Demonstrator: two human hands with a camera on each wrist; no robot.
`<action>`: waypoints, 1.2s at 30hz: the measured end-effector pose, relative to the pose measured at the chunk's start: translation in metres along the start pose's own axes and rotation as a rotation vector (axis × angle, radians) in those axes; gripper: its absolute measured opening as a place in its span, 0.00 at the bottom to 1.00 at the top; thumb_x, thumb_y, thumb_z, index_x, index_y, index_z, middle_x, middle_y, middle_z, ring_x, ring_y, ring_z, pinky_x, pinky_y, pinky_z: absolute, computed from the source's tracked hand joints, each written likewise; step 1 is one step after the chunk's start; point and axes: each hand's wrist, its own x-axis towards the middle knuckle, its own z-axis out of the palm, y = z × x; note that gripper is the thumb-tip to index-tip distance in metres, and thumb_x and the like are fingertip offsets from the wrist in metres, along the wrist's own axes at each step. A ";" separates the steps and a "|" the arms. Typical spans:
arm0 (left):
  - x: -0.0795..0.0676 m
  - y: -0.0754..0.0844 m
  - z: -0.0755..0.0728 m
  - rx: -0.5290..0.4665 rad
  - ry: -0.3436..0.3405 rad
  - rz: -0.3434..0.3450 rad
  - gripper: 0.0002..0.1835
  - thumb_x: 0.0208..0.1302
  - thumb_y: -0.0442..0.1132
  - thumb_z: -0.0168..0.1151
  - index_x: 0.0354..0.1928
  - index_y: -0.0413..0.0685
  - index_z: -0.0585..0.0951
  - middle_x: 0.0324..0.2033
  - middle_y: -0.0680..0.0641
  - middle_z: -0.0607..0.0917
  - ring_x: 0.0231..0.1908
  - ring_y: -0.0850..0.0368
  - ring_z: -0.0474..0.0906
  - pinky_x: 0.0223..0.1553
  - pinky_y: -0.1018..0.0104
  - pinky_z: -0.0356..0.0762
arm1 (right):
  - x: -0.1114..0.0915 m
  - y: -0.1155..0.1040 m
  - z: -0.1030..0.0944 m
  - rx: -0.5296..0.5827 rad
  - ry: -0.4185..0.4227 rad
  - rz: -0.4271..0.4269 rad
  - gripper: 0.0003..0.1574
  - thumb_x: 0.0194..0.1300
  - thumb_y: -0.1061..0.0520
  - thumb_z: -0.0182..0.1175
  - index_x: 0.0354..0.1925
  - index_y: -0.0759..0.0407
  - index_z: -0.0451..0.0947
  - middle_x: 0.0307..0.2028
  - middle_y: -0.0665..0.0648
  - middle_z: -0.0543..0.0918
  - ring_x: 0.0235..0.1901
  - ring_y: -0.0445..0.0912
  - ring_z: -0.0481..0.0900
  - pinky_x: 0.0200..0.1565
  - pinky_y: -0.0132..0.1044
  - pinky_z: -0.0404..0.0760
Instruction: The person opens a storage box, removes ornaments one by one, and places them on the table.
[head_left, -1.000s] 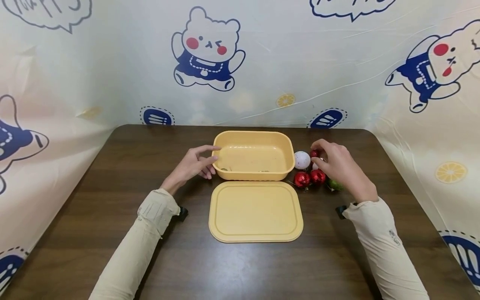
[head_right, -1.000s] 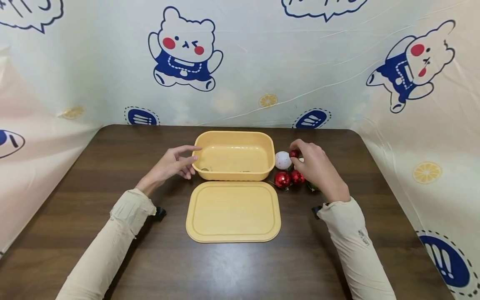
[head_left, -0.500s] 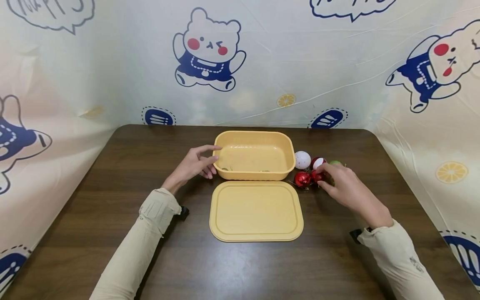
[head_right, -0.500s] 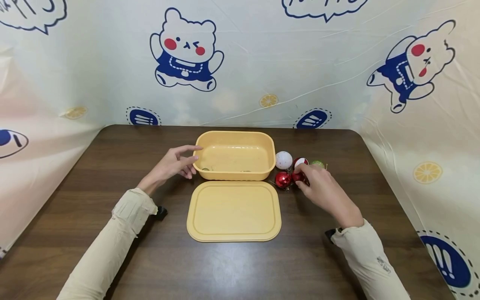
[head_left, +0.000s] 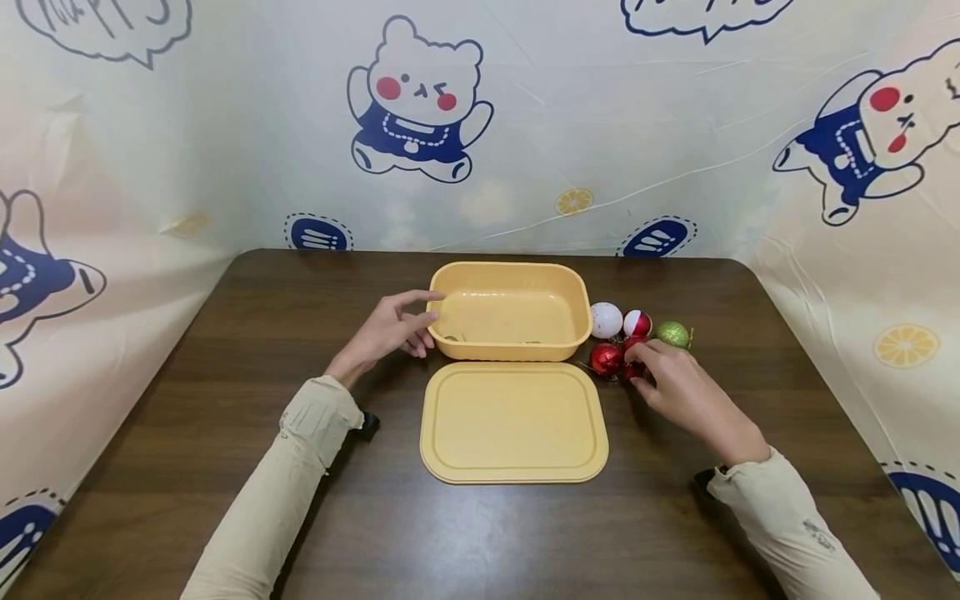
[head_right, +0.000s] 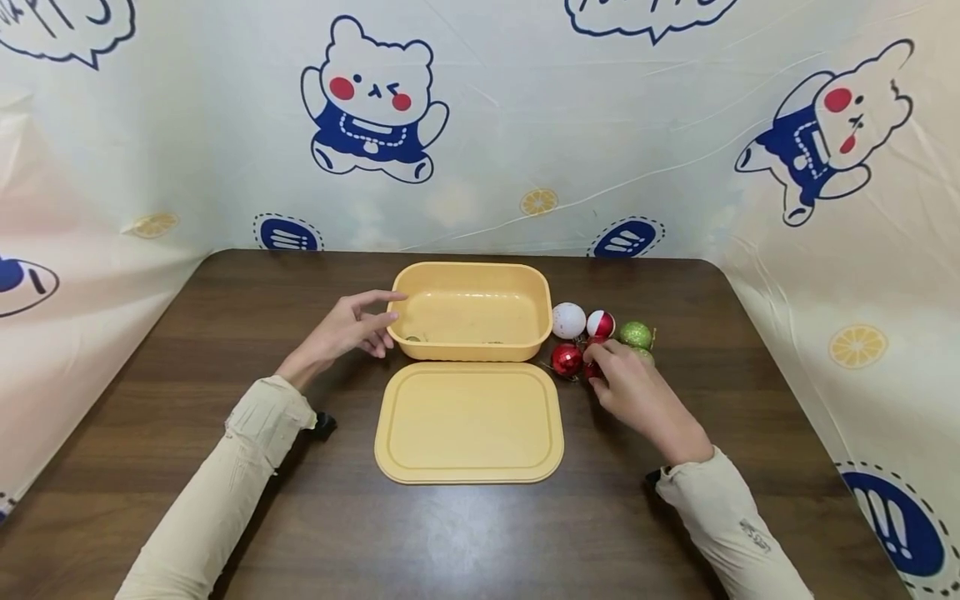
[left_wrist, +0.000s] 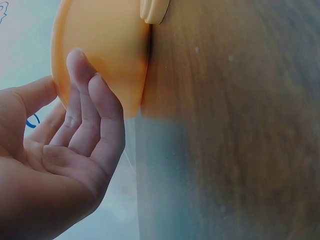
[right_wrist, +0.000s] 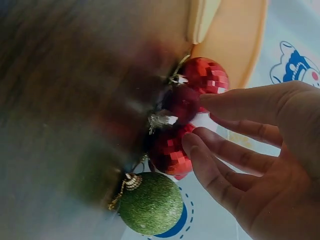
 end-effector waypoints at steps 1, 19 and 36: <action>0.000 0.000 0.000 0.001 0.000 0.001 0.23 0.73 0.41 0.60 0.67 0.49 0.74 0.25 0.34 0.84 0.19 0.51 0.81 0.26 0.54 0.85 | 0.000 0.000 0.001 -0.004 0.000 -0.007 0.15 0.54 0.70 0.69 0.41 0.65 0.80 0.38 0.61 0.82 0.36 0.52 0.80 0.40 0.49 0.84; -0.001 0.000 -0.001 0.013 -0.003 -0.009 0.23 0.72 0.43 0.60 0.67 0.51 0.74 0.27 0.30 0.84 0.20 0.50 0.81 0.28 0.54 0.85 | 0.000 -0.005 -0.012 -0.019 -0.046 0.061 0.13 0.56 0.70 0.68 0.41 0.60 0.83 0.36 0.57 0.82 0.34 0.49 0.78 0.38 0.47 0.84; -0.001 0.001 -0.001 -0.002 -0.011 -0.007 0.27 0.72 0.43 0.61 0.69 0.45 0.71 0.27 0.31 0.84 0.19 0.51 0.81 0.28 0.54 0.85 | 0.015 -0.010 -0.031 -0.032 0.047 0.037 0.12 0.57 0.72 0.65 0.41 0.64 0.84 0.36 0.61 0.83 0.33 0.53 0.79 0.38 0.49 0.83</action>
